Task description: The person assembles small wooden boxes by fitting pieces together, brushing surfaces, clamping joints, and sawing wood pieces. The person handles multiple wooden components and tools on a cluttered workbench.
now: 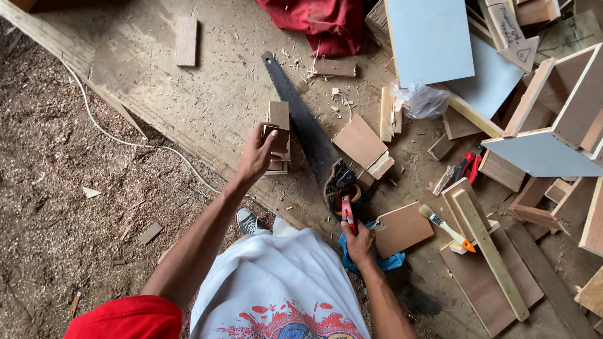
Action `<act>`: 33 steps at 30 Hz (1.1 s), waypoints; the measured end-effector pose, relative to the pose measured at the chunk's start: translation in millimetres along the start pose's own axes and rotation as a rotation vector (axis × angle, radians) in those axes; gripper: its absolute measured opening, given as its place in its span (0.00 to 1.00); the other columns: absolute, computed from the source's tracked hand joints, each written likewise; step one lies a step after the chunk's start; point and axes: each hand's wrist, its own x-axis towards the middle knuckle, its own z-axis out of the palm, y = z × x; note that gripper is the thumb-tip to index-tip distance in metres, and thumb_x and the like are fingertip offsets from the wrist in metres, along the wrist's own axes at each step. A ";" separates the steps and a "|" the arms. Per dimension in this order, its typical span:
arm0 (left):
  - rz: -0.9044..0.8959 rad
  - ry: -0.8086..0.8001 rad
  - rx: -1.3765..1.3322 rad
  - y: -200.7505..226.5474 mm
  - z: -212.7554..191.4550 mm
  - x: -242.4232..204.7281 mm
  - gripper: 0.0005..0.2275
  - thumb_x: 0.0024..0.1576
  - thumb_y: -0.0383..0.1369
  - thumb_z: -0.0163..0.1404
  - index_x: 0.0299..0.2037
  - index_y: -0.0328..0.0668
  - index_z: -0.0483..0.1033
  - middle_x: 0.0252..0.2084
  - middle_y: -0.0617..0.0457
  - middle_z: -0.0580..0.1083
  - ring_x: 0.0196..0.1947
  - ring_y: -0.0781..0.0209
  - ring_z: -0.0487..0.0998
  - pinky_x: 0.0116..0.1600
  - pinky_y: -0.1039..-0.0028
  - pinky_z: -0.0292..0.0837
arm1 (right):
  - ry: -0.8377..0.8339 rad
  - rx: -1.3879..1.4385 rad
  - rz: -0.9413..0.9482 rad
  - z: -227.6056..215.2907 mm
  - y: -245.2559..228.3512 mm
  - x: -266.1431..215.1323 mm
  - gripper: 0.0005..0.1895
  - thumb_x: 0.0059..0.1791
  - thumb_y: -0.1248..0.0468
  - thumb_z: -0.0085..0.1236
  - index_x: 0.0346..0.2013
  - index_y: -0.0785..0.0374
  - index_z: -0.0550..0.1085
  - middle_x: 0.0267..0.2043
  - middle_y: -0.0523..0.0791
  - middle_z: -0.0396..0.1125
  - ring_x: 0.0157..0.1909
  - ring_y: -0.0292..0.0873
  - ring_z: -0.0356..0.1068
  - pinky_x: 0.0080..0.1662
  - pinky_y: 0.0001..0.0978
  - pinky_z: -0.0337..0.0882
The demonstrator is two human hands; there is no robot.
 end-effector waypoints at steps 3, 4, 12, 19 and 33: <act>-0.085 -0.002 -0.058 1.2 5.4 7.4 0.15 0.69 0.38 0.41 0.60 0.38 0.63 0.51 0.35 0.76 0.41 0.50 0.83 0.39 0.59 0.86 | 0.002 -0.010 -0.006 0.2 -2.0 0.3 0.24 0.50 0.44 0.56 0.39 0.64 0.79 0.32 0.59 0.74 0.38 0.63 0.74 0.41 0.52 0.71; -0.099 -0.006 -0.016 -0.9 8.7 11.5 0.15 0.68 0.37 0.41 0.61 0.40 0.64 0.52 0.38 0.76 0.42 0.51 0.83 0.39 0.61 0.86 | 0.002 -0.013 -0.001 1.2 -1.6 0.6 0.24 0.50 0.44 0.56 0.39 0.64 0.79 0.32 0.59 0.73 0.38 0.64 0.74 0.41 0.52 0.72; 0.254 -0.218 1.260 -18.6 87.3 47.2 0.23 0.66 0.20 0.35 0.70 0.54 0.63 0.60 0.42 0.73 0.43 0.50 0.81 0.37 0.63 0.83 | 0.050 -0.001 -0.125 13.3 18.0 1.6 0.23 0.50 0.45 0.57 0.34 0.64 0.78 0.32 0.58 0.73 0.36 0.63 0.74 0.38 0.51 0.71; 0.545 -0.279 1.421 13.6 159.1 65.3 0.17 0.67 0.35 0.42 0.66 0.52 0.64 0.53 0.51 0.76 0.54 0.51 0.76 0.56 0.55 0.69 | 0.090 0.047 0.046 23.3 26.7 -2.9 0.25 0.49 0.44 0.61 0.31 0.66 0.76 0.31 0.60 0.72 0.36 0.62 0.75 0.37 0.52 0.72; 0.564 -0.666 1.352 -12.3 162.5 16.9 0.28 0.58 0.42 0.52 0.68 0.46 0.60 0.71 0.45 0.61 0.70 0.48 0.60 0.70 0.54 0.57 | 0.026 0.087 0.089 16.1 30.9 1.7 0.27 0.47 0.42 0.62 0.33 0.66 0.76 0.31 0.59 0.73 0.36 0.60 0.76 0.39 0.49 0.74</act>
